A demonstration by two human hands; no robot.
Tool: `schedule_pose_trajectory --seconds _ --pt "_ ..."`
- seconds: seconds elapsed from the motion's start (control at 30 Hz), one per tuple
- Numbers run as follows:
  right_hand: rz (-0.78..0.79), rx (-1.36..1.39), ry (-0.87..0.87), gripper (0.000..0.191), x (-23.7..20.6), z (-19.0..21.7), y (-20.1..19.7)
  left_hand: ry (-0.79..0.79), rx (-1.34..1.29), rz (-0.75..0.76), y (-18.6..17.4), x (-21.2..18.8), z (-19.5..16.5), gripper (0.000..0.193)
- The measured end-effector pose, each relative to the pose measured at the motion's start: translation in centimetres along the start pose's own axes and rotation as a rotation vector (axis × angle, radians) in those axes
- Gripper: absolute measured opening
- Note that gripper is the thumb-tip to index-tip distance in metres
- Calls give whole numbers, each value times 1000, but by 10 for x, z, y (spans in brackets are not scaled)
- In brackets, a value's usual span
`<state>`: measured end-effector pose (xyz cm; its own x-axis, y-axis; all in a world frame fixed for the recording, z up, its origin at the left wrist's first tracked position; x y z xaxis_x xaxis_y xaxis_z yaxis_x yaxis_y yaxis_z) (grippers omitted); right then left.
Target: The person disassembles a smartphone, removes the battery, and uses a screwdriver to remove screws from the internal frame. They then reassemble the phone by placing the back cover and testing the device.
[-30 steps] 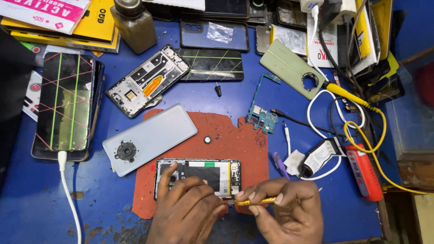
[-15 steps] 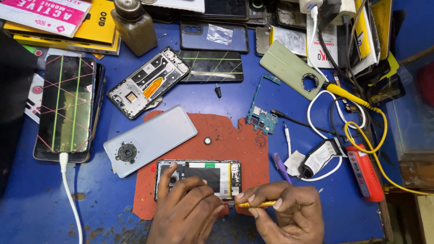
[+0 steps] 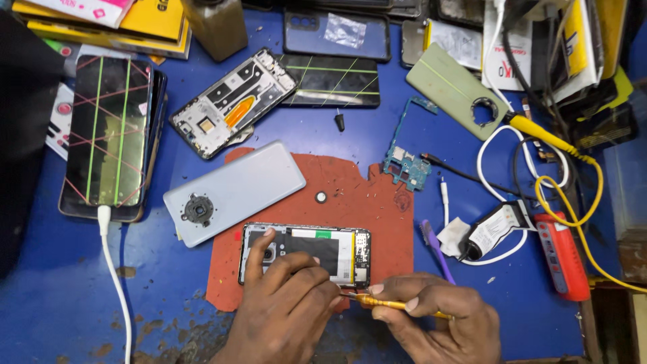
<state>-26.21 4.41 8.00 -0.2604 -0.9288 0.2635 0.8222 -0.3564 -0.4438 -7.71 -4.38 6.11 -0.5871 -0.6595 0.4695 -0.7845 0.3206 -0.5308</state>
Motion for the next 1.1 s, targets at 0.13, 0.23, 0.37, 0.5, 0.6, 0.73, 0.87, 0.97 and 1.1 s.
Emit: schedule_pose_trajectory --seconds 0.13,0.23,0.37,0.5,0.6,0.73,0.87,0.97,1.1 --pt "32 236 -48 43 -1 -2 3 36 -10 21 0 -1 -2 21" --pt "18 326 -48 46 -3 -2 6 64 -25 43 0 1 -4 24" --pt "-37 349 -67 50 6 -3 -6 80 4 75 0 3 -3 39" --pt "-18 -15 -92 55 22 -4 -24 19 81 85 -2 2 -2 35" --pt "64 -131 -193 57 29 -3 -21 31 121 123 0 1 -1 30" --pt "155 -179 -178 49 31 -6 -14 34 143 139 1 2 3 28" --pt "212 -240 -161 42 33 -8 -8 22 115 145 0 1 4 28" --pt "226 -269 -163 41 34 -9 -6 25 109 139 0 2 5 28" --pt "225 -227 -220 40 36 -7 -3 26 112 141 0 3 5 29"
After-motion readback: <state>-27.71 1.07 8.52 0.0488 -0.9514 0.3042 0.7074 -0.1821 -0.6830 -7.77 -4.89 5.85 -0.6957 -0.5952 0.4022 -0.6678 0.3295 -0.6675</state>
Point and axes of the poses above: each hand's wrist, its own x-axis towards the middle knuckle, its own y-axis out of the palm, z = x × y, the point moved 5 cm from there along x, towards the middle knuckle, and after that the axes turned 7 degrees about -x, right-handed, at the moved point
